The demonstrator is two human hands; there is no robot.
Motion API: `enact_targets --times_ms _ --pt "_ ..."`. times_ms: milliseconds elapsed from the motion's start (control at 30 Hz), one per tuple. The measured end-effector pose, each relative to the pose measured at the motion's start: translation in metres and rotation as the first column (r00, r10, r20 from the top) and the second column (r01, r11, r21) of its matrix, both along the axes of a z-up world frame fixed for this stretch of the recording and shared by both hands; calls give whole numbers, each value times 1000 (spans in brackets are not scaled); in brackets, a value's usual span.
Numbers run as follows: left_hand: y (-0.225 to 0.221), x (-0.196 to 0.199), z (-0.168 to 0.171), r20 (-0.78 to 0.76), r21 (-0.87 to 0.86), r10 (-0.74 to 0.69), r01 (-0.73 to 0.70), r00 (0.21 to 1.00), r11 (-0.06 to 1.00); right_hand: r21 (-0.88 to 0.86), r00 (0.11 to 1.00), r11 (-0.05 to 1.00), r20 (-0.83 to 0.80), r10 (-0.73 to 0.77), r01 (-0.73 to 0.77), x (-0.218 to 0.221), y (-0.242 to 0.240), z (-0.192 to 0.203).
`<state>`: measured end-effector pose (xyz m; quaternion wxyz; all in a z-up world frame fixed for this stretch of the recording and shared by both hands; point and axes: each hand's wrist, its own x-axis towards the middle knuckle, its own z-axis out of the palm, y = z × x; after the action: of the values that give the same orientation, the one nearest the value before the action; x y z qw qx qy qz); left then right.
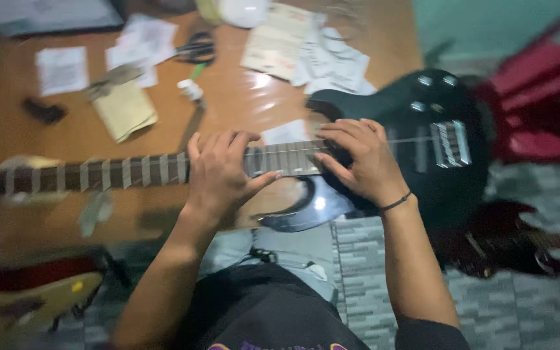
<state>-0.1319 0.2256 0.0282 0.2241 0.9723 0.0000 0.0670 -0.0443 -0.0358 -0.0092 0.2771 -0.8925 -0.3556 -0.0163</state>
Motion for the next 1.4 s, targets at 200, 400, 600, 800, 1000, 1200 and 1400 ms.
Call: enact_targets --times_ms 200,400,600,800,1000,1200,1400 --pt "78 -51 -14 257 -97 205 -186 944 978 -30 975 977 -85 206 -209 -1 85 6" --pt "163 -107 -6 407 -364 379 -233 831 902 -68 944 962 -222 243 -264 -9 166 39" --pt "249 -150 -37 501 -470 558 -334 661 817 -107 929 940 -221 296 -325 -14 249 10" --pt "315 -198 -41 393 -404 735 -614 553 678 -69 893 904 -203 402 -423 -32 316 18" --pt "415 -203 -73 425 -208 735 -734 527 647 18 828 937 -464 317 -348 -37 333 28" --pt "489 -154 -47 34 -147 441 -432 897 890 114 758 951 -580 298 -288 -50 345 38" --pt "495 -124 3 -627 -135 284 -460 726 878 36 849 957 -452 272 -287 -59 365 40"
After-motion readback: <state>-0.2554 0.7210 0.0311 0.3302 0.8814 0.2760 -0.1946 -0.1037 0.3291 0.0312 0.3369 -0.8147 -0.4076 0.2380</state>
